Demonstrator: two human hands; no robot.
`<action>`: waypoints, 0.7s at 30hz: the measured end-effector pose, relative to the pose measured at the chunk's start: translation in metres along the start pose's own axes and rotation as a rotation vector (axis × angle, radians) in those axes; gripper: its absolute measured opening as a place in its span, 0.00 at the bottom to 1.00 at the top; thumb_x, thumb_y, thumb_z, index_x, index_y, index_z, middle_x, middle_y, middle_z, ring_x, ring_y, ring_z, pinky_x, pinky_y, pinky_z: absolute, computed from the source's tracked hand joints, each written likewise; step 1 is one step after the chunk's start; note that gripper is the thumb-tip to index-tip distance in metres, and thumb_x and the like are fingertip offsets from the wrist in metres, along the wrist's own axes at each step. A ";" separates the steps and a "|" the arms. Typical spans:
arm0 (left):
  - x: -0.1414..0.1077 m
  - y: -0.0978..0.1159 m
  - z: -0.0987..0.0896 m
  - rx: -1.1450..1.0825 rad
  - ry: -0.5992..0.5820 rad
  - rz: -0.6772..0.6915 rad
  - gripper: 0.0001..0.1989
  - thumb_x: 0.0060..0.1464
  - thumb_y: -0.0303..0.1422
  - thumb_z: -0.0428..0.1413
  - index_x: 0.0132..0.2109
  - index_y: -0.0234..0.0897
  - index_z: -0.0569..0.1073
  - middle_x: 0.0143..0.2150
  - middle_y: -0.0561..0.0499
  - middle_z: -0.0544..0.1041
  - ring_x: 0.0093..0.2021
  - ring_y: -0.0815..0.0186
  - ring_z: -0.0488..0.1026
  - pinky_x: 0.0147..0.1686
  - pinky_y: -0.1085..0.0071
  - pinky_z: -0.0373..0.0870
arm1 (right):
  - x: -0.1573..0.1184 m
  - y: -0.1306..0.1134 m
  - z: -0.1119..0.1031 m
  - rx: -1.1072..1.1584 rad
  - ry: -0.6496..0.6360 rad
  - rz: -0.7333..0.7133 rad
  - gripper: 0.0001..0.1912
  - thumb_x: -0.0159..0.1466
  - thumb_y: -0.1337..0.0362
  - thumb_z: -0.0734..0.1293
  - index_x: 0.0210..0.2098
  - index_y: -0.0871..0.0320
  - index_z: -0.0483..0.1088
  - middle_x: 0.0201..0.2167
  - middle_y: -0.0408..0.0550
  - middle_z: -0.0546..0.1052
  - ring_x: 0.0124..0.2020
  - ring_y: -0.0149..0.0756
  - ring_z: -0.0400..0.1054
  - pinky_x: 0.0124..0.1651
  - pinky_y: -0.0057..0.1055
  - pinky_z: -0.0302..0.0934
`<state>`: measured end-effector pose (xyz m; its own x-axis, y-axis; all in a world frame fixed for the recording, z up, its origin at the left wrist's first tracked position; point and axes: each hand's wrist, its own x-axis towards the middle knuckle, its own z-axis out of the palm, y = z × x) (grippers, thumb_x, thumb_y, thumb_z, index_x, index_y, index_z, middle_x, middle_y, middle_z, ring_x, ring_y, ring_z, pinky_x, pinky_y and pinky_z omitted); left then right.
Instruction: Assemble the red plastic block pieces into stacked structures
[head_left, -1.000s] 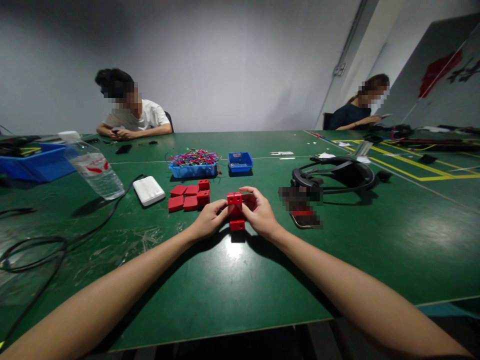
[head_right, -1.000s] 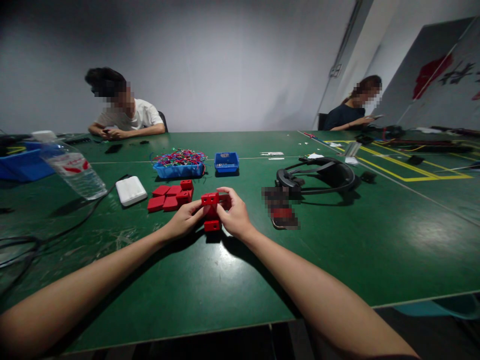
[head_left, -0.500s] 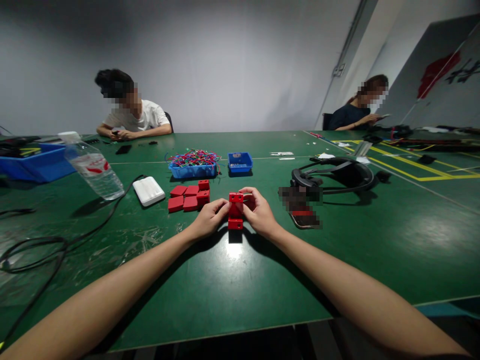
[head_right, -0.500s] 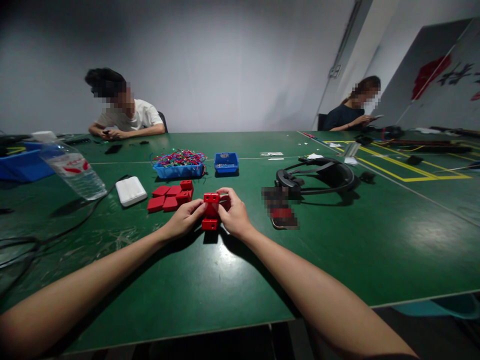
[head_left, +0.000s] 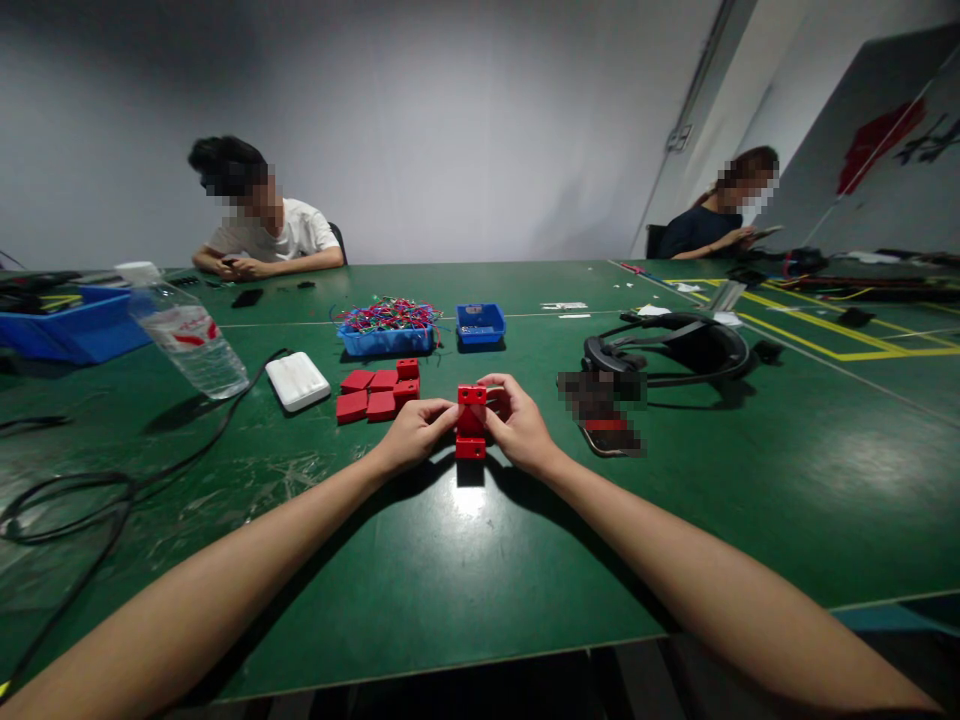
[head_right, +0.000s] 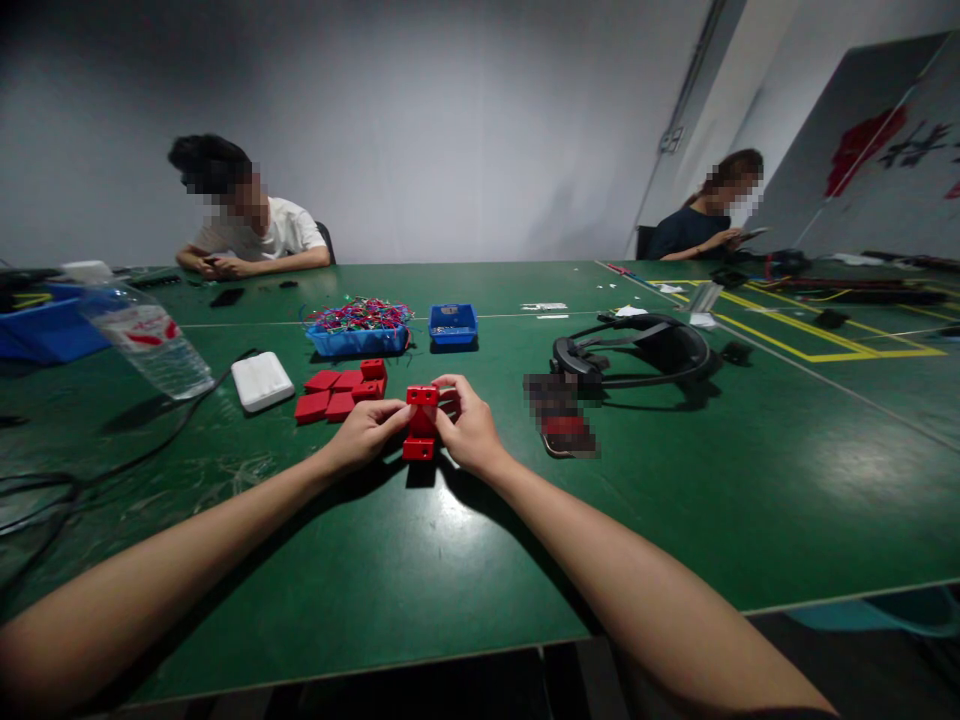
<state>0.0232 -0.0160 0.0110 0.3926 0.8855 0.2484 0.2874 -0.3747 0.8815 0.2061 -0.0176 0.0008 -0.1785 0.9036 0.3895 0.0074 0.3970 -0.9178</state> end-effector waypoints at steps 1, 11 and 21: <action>0.000 0.000 0.000 -0.009 -0.004 0.001 0.24 0.57 0.49 0.53 0.35 0.30 0.78 0.30 0.49 0.77 0.29 0.67 0.71 0.31 0.73 0.66 | 0.000 0.000 0.000 -0.010 -0.002 -0.001 0.15 0.58 0.62 0.67 0.45 0.55 0.63 0.36 0.46 0.76 0.35 0.35 0.73 0.36 0.31 0.68; -0.001 -0.004 0.003 0.045 -0.011 0.025 0.22 0.60 0.46 0.50 0.39 0.30 0.76 0.35 0.48 0.78 0.35 0.64 0.73 0.36 0.71 0.68 | -0.001 -0.002 -0.001 -0.077 0.004 -0.011 0.15 0.58 0.64 0.66 0.45 0.55 0.64 0.35 0.46 0.76 0.34 0.34 0.72 0.34 0.29 0.66; -0.005 0.002 0.004 0.714 0.158 -0.067 0.24 0.64 0.41 0.38 0.25 0.36 0.68 0.25 0.48 0.73 0.27 0.64 0.70 0.28 0.71 0.57 | -0.001 0.000 0.000 -0.066 0.003 0.010 0.15 0.58 0.66 0.66 0.45 0.55 0.64 0.35 0.45 0.76 0.31 0.32 0.71 0.33 0.29 0.67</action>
<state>0.0251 -0.0222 0.0097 0.2389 0.9216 0.3060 0.8267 -0.3583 0.4337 0.2065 -0.0182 0.0003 -0.1750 0.9078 0.3811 0.0744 0.3981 -0.9143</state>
